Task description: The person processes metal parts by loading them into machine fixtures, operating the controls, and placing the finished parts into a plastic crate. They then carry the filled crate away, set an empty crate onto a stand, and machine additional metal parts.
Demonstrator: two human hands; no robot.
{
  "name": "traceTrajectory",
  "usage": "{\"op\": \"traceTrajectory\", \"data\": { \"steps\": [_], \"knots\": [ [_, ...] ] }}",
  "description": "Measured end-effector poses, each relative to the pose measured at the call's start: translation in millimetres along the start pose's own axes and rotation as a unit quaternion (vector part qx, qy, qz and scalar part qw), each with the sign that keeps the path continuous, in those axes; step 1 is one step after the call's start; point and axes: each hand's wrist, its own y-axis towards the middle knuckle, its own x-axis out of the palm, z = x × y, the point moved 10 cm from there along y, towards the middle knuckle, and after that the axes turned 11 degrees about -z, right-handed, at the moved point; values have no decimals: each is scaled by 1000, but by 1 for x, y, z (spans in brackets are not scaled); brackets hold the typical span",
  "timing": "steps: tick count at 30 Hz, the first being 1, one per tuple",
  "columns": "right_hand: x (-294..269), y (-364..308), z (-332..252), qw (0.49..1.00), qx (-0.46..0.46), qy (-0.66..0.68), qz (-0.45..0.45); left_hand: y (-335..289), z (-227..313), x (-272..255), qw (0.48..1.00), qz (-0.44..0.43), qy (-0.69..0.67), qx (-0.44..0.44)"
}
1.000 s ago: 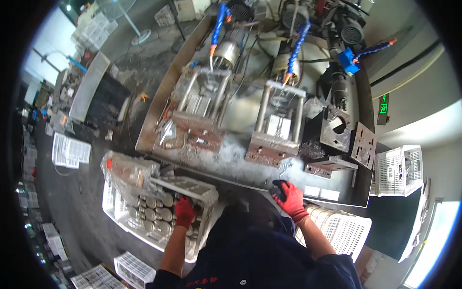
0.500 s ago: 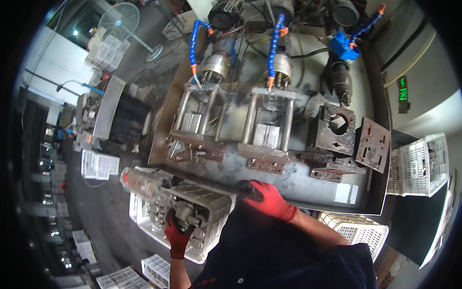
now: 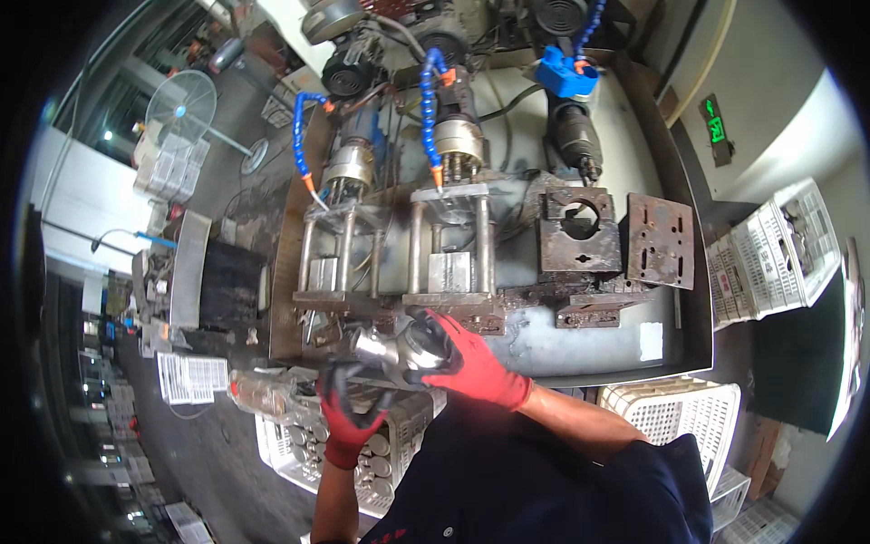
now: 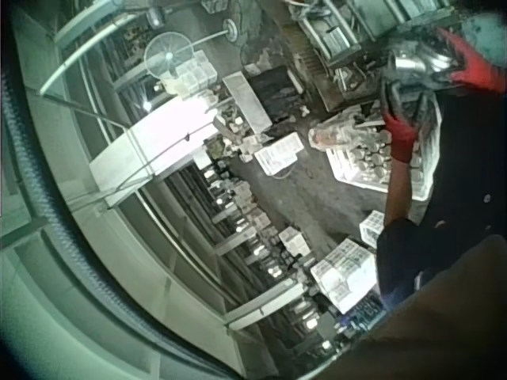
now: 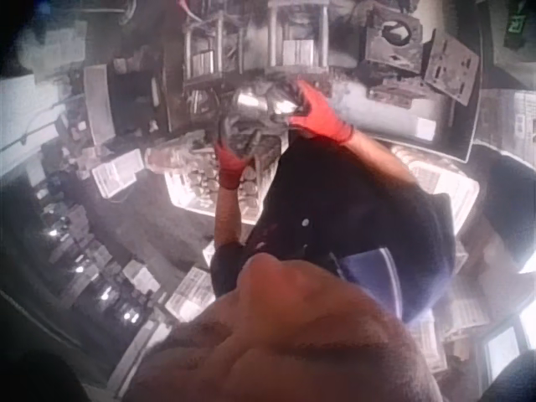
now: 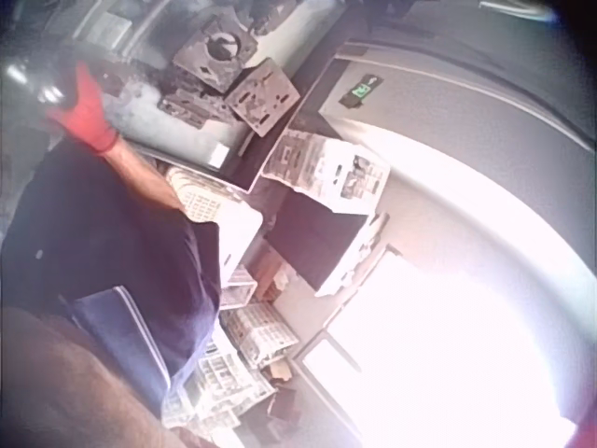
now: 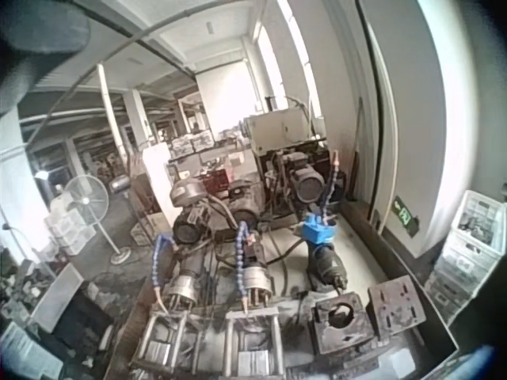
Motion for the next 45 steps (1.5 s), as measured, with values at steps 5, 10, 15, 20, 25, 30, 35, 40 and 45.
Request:
{"op": "traceTrajectory", "data": {
  "steps": [5, 10, 15, 20, 25, 30, 35, 40, 45],
  "knots": [
    [-20, -33, -31, 939, -33, -339, 46, 49, -16, 14, 960, -87, -259, -58],
    [-33, -50, -21, 952, -39, -297, 62, 83, 0, 26, 937, -182, -295, -46],
    [-35, -60, -2, 990, -60, -125, -25, 105, 47, 43, 895, -378, -228, 58],
    [-50, -84, 4, 993, -61, 75, 69, 132, 71, 35, 902, -399, -120, 114],
    [-125, -164, 17, 921, 77, -292, 244, 184, 31, 14, 974, -194, -114, -2],
    [-152, -209, 38, 824, 168, -462, 283, 220, -15, 69, 991, -69, -105, -42],
    [-148, -203, 39, 795, 179, -506, 283, 230, -45, 138, 992, -86, -35, -89],
    [-152, -202, 31, 789, 172, -507, 302, 232, -48, 195, 985, -125, -20, -114],
    [-154, -200, 34, 796, 188, -495, 294, 232, -62, 231, 974, -164, 47, -149]
  ]
}}
